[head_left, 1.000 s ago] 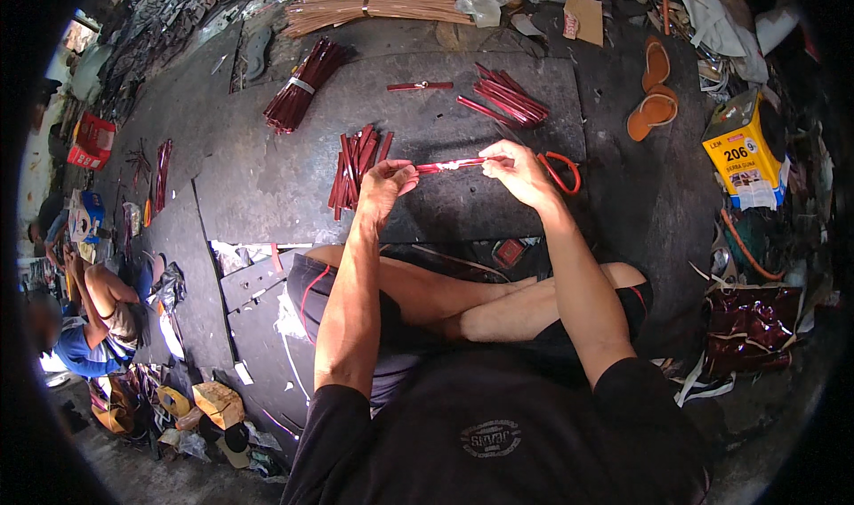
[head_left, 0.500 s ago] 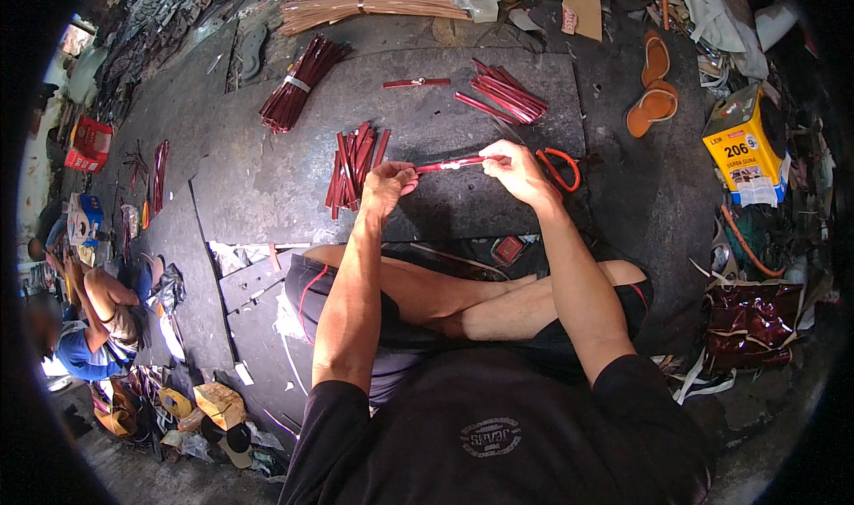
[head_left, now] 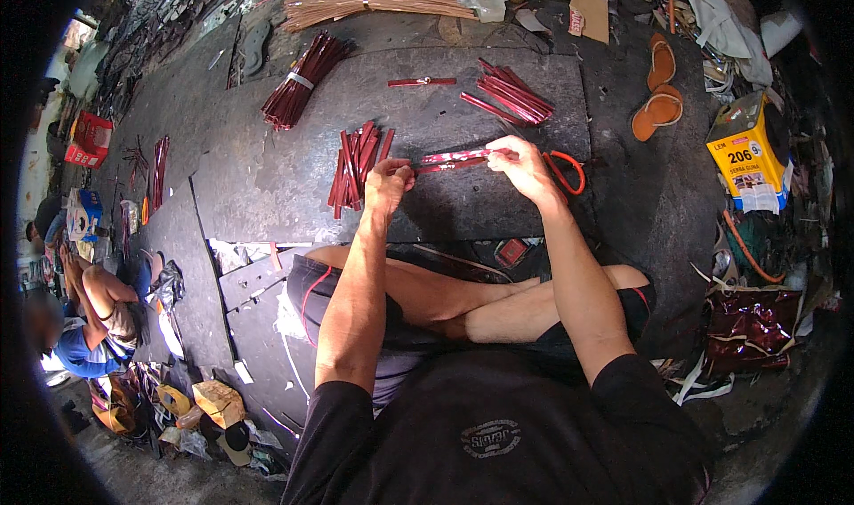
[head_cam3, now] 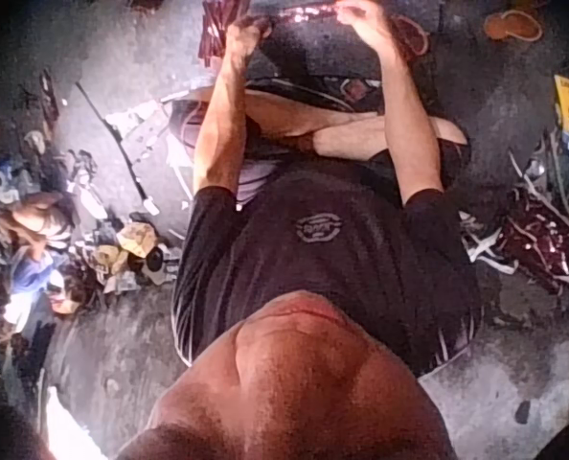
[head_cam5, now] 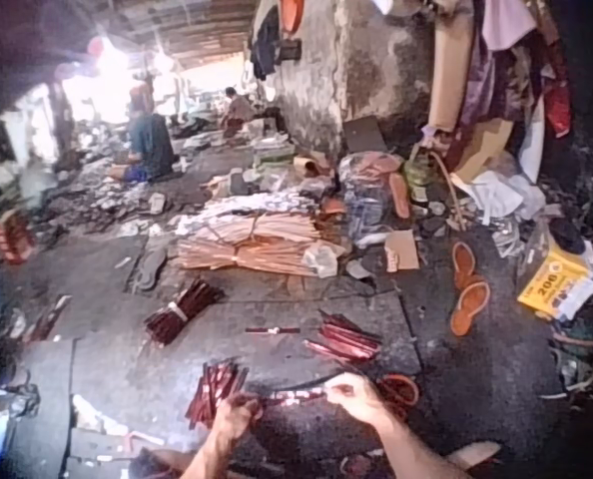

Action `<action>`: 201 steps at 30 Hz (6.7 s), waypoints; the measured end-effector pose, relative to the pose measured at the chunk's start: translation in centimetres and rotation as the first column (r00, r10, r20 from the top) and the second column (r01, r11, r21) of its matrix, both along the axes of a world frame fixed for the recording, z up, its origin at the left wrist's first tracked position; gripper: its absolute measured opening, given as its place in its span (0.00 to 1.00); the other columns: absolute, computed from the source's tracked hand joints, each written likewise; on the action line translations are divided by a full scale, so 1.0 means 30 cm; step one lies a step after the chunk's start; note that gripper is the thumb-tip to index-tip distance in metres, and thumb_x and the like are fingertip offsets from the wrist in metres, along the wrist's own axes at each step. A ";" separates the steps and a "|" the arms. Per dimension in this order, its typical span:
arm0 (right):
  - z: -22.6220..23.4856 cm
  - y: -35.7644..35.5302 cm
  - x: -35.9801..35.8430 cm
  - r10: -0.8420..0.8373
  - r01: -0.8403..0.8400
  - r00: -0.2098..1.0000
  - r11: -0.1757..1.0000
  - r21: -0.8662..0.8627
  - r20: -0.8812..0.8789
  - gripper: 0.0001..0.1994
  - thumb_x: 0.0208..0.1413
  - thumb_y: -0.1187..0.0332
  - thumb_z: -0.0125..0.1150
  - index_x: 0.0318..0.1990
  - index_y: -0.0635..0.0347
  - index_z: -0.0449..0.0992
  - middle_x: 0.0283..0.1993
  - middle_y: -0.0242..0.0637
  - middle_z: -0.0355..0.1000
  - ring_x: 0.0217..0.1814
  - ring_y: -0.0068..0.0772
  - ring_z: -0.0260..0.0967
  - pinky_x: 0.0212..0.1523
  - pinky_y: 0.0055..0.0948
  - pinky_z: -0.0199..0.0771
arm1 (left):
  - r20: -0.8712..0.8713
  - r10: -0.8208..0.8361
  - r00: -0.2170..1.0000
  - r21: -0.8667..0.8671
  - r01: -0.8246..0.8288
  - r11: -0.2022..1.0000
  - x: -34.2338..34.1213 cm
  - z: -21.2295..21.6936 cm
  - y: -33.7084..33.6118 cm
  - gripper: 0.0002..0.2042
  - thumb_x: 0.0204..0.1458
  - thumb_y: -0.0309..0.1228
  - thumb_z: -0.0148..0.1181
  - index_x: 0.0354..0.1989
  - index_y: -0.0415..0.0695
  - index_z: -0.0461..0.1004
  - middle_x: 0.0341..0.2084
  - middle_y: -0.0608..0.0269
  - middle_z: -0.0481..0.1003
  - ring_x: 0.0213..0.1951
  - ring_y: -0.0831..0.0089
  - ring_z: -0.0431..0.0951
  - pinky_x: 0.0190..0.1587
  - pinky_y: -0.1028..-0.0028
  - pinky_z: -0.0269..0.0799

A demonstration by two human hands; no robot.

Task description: The person sits on the floor and uses red-handled scissors to cut red plastic-covered cables into short segments. The person repeatedly picks up cables, cuts them, and places the cut pieces on the floor.

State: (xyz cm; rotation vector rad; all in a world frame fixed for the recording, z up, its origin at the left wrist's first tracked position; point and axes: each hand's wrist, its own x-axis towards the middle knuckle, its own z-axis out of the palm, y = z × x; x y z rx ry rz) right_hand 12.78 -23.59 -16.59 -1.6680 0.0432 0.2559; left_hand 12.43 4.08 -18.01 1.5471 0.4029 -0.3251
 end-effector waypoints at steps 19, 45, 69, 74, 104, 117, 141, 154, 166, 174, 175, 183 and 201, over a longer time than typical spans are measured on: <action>-0.089 0.056 0.071 -0.105 0.104 0.994 0.991 -0.083 -0.012 0.12 0.57 0.79 0.56 0.48 0.62 0.76 0.38 0.36 0.76 0.35 0.22 0.73 0.39 0.23 0.75 | 0.117 -0.296 0.948 0.616 0.164 0.771 -0.013 -0.024 -0.020 0.15 0.47 0.34 0.65 0.45 0.48 0.76 0.31 0.59 0.79 0.37 0.65 0.80 0.43 0.68 0.73; 0.078 0.050 0.023 0.171 -0.186 0.982 0.883 -0.430 -0.074 0.07 0.56 0.69 0.62 0.40 0.57 0.79 0.36 0.37 0.75 0.39 0.34 0.73 0.41 0.33 0.73 | 0.221 -0.190 0.956 0.320 0.113 0.941 0.002 0.002 -0.004 0.05 0.54 0.25 0.59 0.39 0.44 0.74 0.29 0.67 0.74 0.34 0.79 0.71 0.40 0.77 0.67; 0.047 0.069 0.160 0.087 0.165 0.929 0.775 -0.611 0.361 0.05 0.53 0.66 0.63 0.35 0.56 0.79 0.33 0.42 0.73 0.37 0.44 0.73 0.40 0.39 0.72 | 0.013 -0.262 0.965 0.592 0.204 0.780 0.004 0.053 -0.039 0.12 0.52 0.39 0.59 0.39 0.45 0.79 0.34 0.49 0.80 0.42 0.54 0.80 0.48 0.62 0.73; 0.154 -0.094 0.171 0.028 0.195 0.957 0.677 -0.709 0.290 0.11 0.54 0.61 0.63 0.39 0.58 0.79 0.41 0.46 0.75 0.44 0.47 0.73 0.46 0.39 0.71 | 0.165 -0.175 0.971 0.647 0.027 0.762 0.031 0.080 0.074 0.12 0.51 0.38 0.61 0.37 0.44 0.79 0.32 0.49 0.80 0.39 0.55 0.81 0.43 0.62 0.75; -0.042 -0.086 0.187 0.035 0.316 0.933 0.399 -0.861 0.358 0.05 0.50 0.73 0.59 0.35 0.63 0.75 0.42 0.49 0.71 0.45 0.51 0.71 0.47 0.45 0.73 | 0.189 -0.276 0.942 0.599 0.112 0.793 -0.127 0.257 -0.023 0.15 0.52 0.41 0.62 0.43 0.46 0.76 0.32 0.52 0.80 0.36 0.58 0.82 0.40 0.64 0.75; 0.258 -0.094 0.032 0.173 -0.154 0.985 0.922 -0.355 0.023 0.02 0.53 0.76 0.55 0.34 0.62 0.70 0.31 0.38 0.75 0.36 0.30 0.75 0.36 0.31 0.72 | -0.013 -0.179 0.984 0.053 0.180 0.982 -0.129 0.129 -0.073 0.17 0.60 0.33 0.51 0.54 0.37 0.68 0.38 0.60 0.76 0.38 0.74 0.77 0.41 0.74 0.74; 0.206 -0.185 -0.088 -0.094 0.019 0.995 0.405 -0.914 -0.021 0.23 0.48 0.62 0.69 0.47 0.66 0.70 0.51 0.55 0.68 0.57 0.53 0.64 0.57 0.43 0.67 | 0.234 0.080 0.969 0.480 -0.187 0.857 0.083 -0.078 -0.046 0.21 0.53 0.46 0.61 0.44 0.38 0.74 0.31 0.47 0.79 0.29 0.59 0.82 0.37 0.65 0.76; 0.127 -0.219 -0.089 -0.100 -0.160 0.970 0.416 -0.895 -0.220 0.32 0.42 0.68 0.74 0.54 0.65 0.63 0.56 0.52 0.66 0.62 0.51 0.64 0.61 0.41 0.65 | 0.223 -0.043 0.974 0.528 -0.084 0.845 0.091 -0.038 -0.096 0.16 0.46 0.41 0.69 0.35 0.41 0.79 0.29 0.57 0.81 0.33 0.66 0.81 0.40 0.70 0.74; 0.156 -0.191 -0.091 -0.070 -0.164 0.976 0.389 -0.907 -0.207 0.32 0.43 0.69 0.72 0.55 0.65 0.62 0.57 0.54 0.66 0.62 0.54 0.64 0.61 0.43 0.66 | 0.237 -0.075 0.969 0.540 -0.067 0.839 0.082 -0.035 -0.109 0.12 0.46 0.36 0.69 0.35 0.43 0.79 0.30 0.59 0.81 0.33 0.69 0.81 0.39 0.71 0.74; 0.142 -0.192 -0.086 -0.055 -0.151 0.981 0.387 -0.910 -0.186 0.33 0.43 0.70 0.71 0.57 0.66 0.61 0.56 0.55 0.66 0.61 0.53 0.65 0.61 0.41 0.66 | 0.286 -0.110 0.952 0.584 -0.082 0.807 0.085 -0.091 -0.102 0.11 0.43 0.32 0.70 0.34 0.46 0.78 0.25 0.63 0.78 0.30 0.68 0.78 0.36 0.70 0.73; 0.141 -0.191 -0.086 -0.052 -0.152 0.981 0.382 -0.911 -0.186 0.33 0.43 0.70 0.71 0.57 0.66 0.61 0.56 0.55 0.66 0.61 0.53 0.65 0.61 0.41 0.66 | 0.289 -0.108 0.951 0.587 -0.087 0.805 0.086 -0.102 -0.101 0.10 0.42 0.32 0.70 0.34 0.46 0.78 0.25 0.63 0.77 0.30 0.68 0.78 0.36 0.70 0.73; 0.163 -0.181 -0.088 -0.075 -0.163 0.976 0.381 -0.910 -0.206 0.33 0.43 0.71 0.71 0.57 0.66 0.62 0.56 0.55 0.66 0.61 0.53 0.65 0.61 0.41 0.67 | 0.285 -0.147 0.947 0.612 -0.062 0.789 0.089 -0.101 -0.107 0.10 0.42 0.31 0.70 0.33 0.48 0.78 0.24 0.63 0.74 0.31 0.67 0.76 0.38 0.69 0.72; 0.171 -0.175 -0.079 -0.087 -0.218 0.959 0.387 -0.896 -0.271 0.35 0.45 0.69 0.71 0.60 0.66 0.59 0.61 0.54 0.62 0.65 0.51 0.60 0.65 0.39 0.63 | 0.271 -0.323 0.907 0.671 0.063 0.739 0.113 -0.067 -0.089 0.09 0.43 0.29 0.67 0.35 0.51 0.79 0.27 0.61 0.74 0.36 0.64 0.76 0.43 0.67 0.72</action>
